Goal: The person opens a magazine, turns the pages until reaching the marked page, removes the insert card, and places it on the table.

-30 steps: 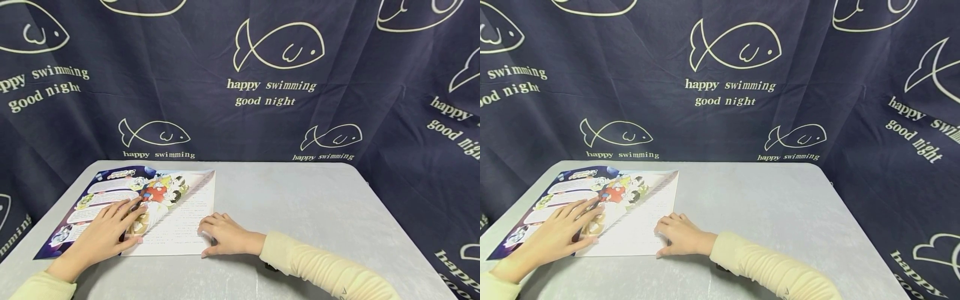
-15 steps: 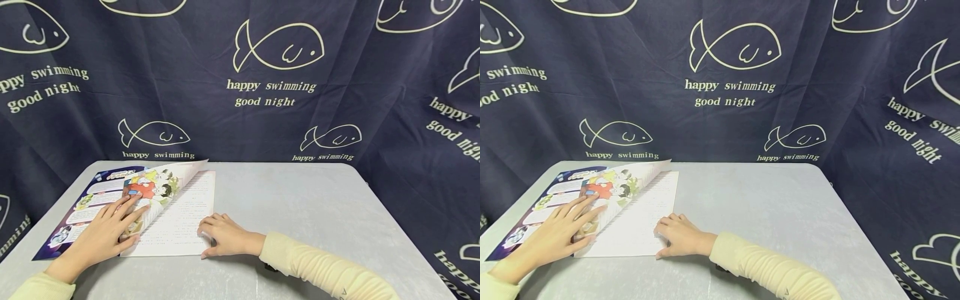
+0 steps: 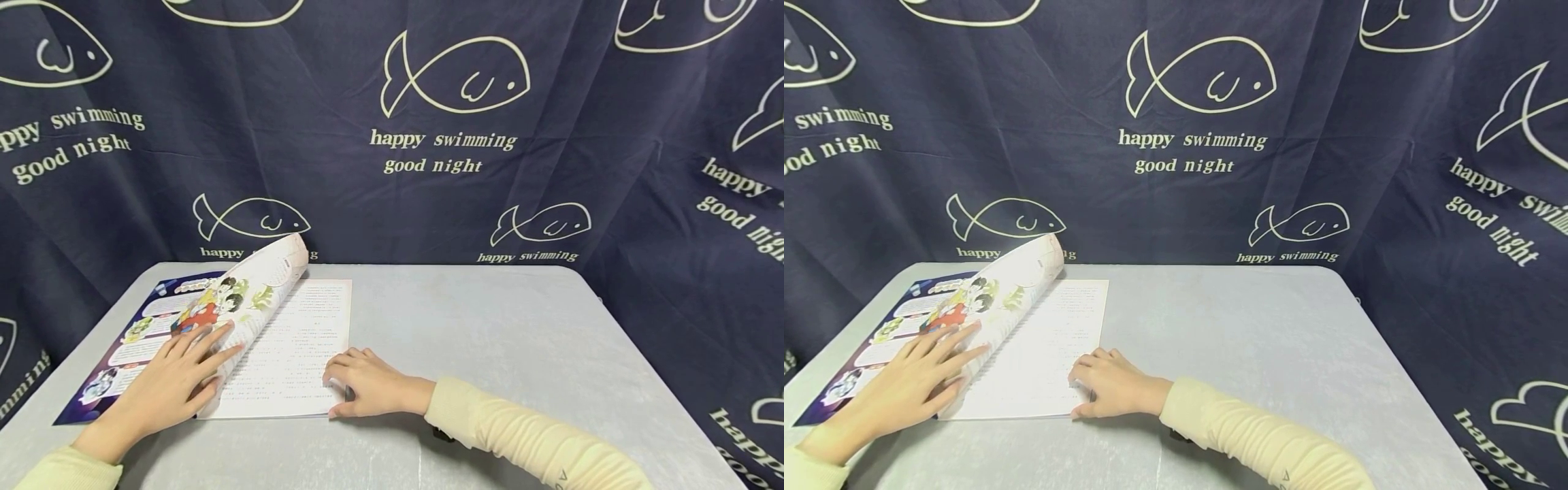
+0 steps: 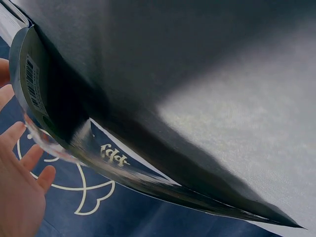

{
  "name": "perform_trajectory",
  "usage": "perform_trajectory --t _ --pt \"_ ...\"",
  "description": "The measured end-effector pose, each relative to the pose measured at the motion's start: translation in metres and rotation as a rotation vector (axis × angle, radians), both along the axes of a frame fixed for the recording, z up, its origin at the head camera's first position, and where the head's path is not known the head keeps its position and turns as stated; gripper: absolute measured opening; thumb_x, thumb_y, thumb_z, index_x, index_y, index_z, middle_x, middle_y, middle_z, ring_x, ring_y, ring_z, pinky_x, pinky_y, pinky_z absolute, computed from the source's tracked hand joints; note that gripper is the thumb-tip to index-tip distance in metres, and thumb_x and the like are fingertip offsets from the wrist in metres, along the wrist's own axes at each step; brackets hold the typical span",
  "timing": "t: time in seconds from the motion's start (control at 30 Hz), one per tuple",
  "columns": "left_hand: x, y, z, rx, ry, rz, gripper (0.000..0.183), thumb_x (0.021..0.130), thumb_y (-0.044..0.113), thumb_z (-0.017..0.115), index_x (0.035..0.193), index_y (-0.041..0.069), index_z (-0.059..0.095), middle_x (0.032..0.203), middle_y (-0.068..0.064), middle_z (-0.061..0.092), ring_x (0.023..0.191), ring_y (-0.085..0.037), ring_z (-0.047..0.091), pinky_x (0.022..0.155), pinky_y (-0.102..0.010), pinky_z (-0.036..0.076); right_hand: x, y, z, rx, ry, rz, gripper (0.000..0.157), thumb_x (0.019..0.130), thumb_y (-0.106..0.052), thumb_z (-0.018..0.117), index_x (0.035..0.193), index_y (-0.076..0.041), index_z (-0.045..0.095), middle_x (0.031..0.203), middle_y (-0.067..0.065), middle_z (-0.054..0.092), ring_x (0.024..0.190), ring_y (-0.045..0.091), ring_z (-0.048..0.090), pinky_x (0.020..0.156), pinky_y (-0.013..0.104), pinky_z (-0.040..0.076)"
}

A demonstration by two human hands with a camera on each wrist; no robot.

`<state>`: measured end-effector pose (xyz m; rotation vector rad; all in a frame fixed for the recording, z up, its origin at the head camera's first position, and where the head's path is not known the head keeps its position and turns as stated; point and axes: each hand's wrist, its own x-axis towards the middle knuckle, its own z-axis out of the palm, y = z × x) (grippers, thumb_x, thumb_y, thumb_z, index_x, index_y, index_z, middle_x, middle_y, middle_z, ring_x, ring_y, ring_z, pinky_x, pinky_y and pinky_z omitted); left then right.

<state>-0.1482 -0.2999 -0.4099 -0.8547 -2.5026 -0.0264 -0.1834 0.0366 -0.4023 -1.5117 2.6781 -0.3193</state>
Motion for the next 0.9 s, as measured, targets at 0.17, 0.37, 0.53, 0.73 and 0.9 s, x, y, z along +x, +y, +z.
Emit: perform_trajectory --t 0.17,0.37,0.53,0.73,0.9 --pt "0.0006 -0.0008 -0.0008 -0.011 -0.009 0.0 0.048 0.076 0.028 0.057 0.124 0.022 0.056 0.137 -0.009 0.044 0.121 -0.034 0.037 0.091 -0.049 0.028 -0.0004 0.0009 0.0004 -0.005 -0.002 0.002 0.041 0.078 -0.046 0.066 0.109 -0.02 0.058 0.12 -0.007 0.057 0.104 0.009 0.049 0.077 0.019 0.034" --pt "0.002 -0.0021 -0.0007 -0.002 -0.011 0.007 0.049 0.076 0.034 0.061 0.123 0.021 0.057 0.136 -0.01 0.045 0.119 -0.031 0.04 0.091 -0.047 0.028 -0.0005 0.0013 0.0003 0.002 0.009 0.002 0.038 0.078 -0.045 0.065 0.107 -0.021 0.058 0.119 -0.008 0.058 0.104 0.008 0.049 0.076 0.019 0.033" --pt "0.0015 -0.0039 -0.0024 -0.009 -0.006 0.007 0.054 0.077 0.043 0.062 0.125 0.019 0.055 0.136 -0.013 0.044 0.117 -0.031 0.042 0.09 -0.046 0.029 -0.0019 0.0022 0.0002 -0.014 0.005 0.01 0.036 0.079 -0.041 0.065 0.108 -0.02 0.059 0.117 -0.008 0.059 0.102 0.008 0.049 0.078 0.02 0.033" --pt "-0.0003 -0.0034 -0.0024 -0.002 0.004 -0.006 0.053 0.07 0.029 0.063 0.122 0.016 0.058 0.134 -0.012 0.047 0.117 -0.031 0.042 0.09 -0.046 0.029 -0.0029 0.0029 -0.0014 -0.039 0.011 0.027 0.033 0.077 -0.035 0.066 0.106 -0.02 0.06 0.111 -0.01 0.061 0.092 0.005 0.047 0.075 0.018 0.031" --pt "-0.0002 -0.0022 -0.002 -0.019 0.006 -0.023 0.049 0.067 0.023 0.063 0.115 0.015 0.062 0.131 -0.011 0.05 0.115 -0.032 0.044 0.09 -0.047 0.03 -0.0025 0.0033 -0.0011 -0.032 0.018 0.03 0.032 0.075 -0.031 0.068 0.104 -0.021 0.061 0.111 -0.011 0.061 0.095 0.005 0.049 0.076 0.018 0.033"
